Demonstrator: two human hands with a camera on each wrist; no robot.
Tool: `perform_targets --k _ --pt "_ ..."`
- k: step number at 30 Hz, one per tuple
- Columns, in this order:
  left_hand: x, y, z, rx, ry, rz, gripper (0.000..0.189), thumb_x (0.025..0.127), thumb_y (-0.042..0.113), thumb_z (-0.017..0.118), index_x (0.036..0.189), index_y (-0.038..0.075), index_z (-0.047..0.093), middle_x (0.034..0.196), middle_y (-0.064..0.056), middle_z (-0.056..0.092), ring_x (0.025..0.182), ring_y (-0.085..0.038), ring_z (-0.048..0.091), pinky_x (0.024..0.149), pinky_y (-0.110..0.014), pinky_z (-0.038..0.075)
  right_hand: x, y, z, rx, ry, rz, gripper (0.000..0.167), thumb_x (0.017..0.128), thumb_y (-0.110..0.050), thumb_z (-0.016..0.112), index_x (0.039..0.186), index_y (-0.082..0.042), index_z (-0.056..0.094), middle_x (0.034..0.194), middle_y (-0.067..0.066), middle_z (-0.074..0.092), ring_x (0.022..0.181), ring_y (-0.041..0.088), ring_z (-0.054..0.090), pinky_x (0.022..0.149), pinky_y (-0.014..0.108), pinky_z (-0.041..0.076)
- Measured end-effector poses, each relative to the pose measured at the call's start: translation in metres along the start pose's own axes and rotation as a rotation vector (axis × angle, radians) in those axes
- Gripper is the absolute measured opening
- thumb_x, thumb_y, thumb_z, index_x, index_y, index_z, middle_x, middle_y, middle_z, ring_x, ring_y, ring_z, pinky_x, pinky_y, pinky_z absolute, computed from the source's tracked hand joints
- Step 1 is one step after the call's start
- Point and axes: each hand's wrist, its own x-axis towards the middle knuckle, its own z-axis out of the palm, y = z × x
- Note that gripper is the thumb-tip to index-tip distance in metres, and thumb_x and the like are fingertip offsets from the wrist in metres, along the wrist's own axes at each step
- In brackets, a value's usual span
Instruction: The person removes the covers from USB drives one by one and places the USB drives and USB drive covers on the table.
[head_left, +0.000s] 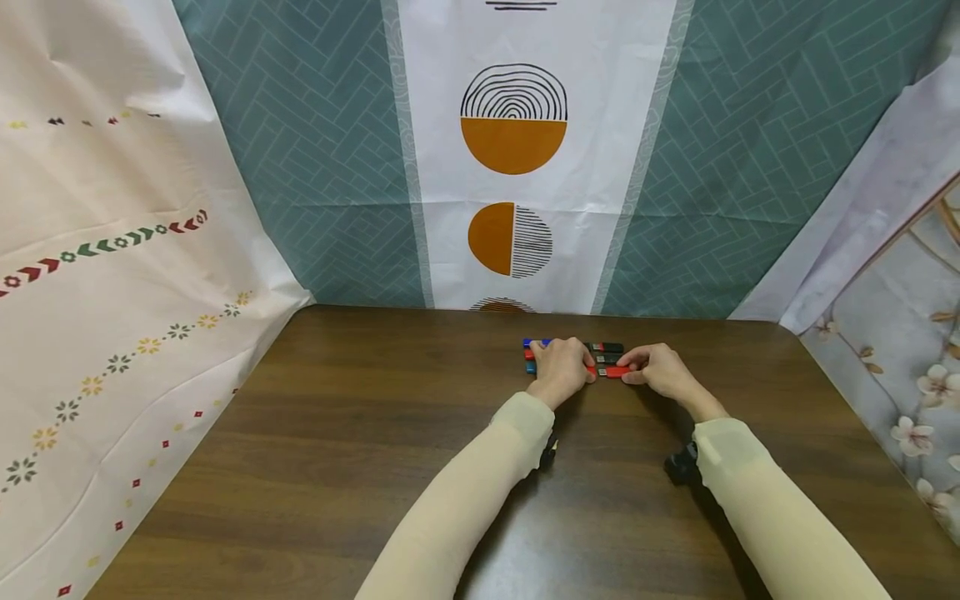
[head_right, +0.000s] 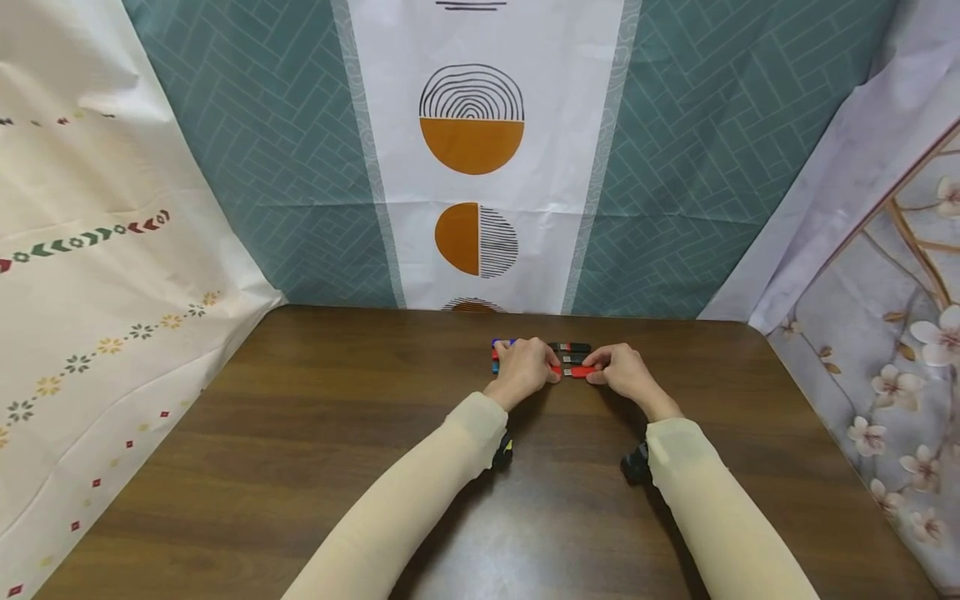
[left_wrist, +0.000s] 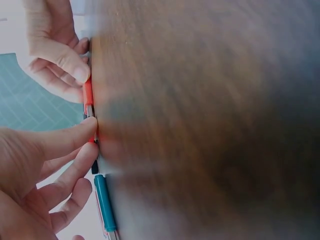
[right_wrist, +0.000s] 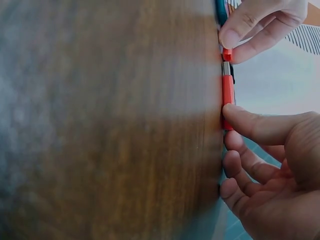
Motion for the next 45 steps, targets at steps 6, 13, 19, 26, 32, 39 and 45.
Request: perform_targets --k 6,13,19,26,32,39,45 --pt "0.001 -0.001 -0.001 -0.015 -0.01 -0.007 0.016 0.084 0.035 0.089 0.096 0.026 0.085 0.1 0.011 0.078 0.1 -0.015 0.068 0.099 -0.049 0.031 0.003 0.001 0.002 -0.004 0.003 -0.009 0.024 0.089 -0.003 0.081 0.109 0.008 0.074 0.089 0.01 0.065 0.077 0.021 0.053 0.069 0.035 0.044" --pt "0.002 -0.003 -0.001 -0.031 -0.014 -0.017 0.015 0.084 0.034 0.089 0.096 0.026 0.085 0.099 0.011 0.078 0.101 -0.015 0.068 0.103 -0.052 0.03 0.006 0.001 0.004 -0.007 0.007 -0.012 0.023 0.089 -0.004 0.081 0.107 0.007 0.075 0.088 0.009 0.067 0.076 0.019 0.054 0.069 0.033 0.045" --pt "0.002 -0.005 -0.001 -0.043 -0.009 -0.013 0.015 0.084 0.033 0.089 0.095 0.025 0.084 0.098 0.011 0.078 0.1 -0.015 0.068 0.102 -0.051 0.03 0.006 0.0 0.003 0.0 0.008 -0.007 0.023 0.089 -0.004 0.081 0.107 0.008 0.074 0.086 0.008 0.065 0.075 0.019 0.053 0.068 0.033 0.044" --pt "0.002 -0.006 -0.008 -0.058 0.016 -0.008 0.011 0.086 0.035 0.087 0.093 0.027 0.084 0.096 0.013 0.077 0.097 -0.015 0.067 0.095 -0.048 0.029 0.005 -0.002 0.001 0.008 0.004 -0.008 0.027 0.091 -0.007 0.08 0.113 0.007 0.073 0.087 0.007 0.065 0.078 0.02 0.053 0.07 0.034 0.043" --pt "-0.002 -0.014 -0.023 -0.143 0.013 0.0 0.011 0.095 0.033 0.079 0.101 0.026 0.084 0.097 0.012 0.077 0.094 -0.013 0.066 0.091 -0.046 0.026 0.004 -0.009 -0.001 0.023 0.022 -0.047 0.026 0.094 -0.007 0.077 0.115 0.006 0.073 0.09 0.01 0.067 0.077 0.018 0.056 0.067 0.03 0.046" --pt "-0.01 -0.035 -0.038 -0.336 -0.023 0.069 0.02 0.103 0.032 0.068 0.112 0.02 0.082 0.101 0.009 0.077 0.096 -0.013 0.067 0.101 -0.042 0.041 0.002 -0.025 -0.004 0.02 0.05 -0.097 0.024 0.098 -0.008 0.072 0.118 0.005 0.073 0.105 0.019 0.072 0.09 0.026 0.063 0.073 0.032 0.049" --pt "-0.016 -0.054 -0.058 -0.41 -0.039 0.1 0.026 0.105 0.033 0.064 0.117 0.017 0.08 0.111 0.004 0.076 0.1 -0.013 0.066 0.086 -0.03 0.055 0.002 -0.044 -0.001 0.029 0.048 -0.133 0.026 0.104 -0.013 0.066 0.123 0.003 0.072 0.121 0.022 0.071 0.108 0.037 0.067 0.083 0.04 0.053"
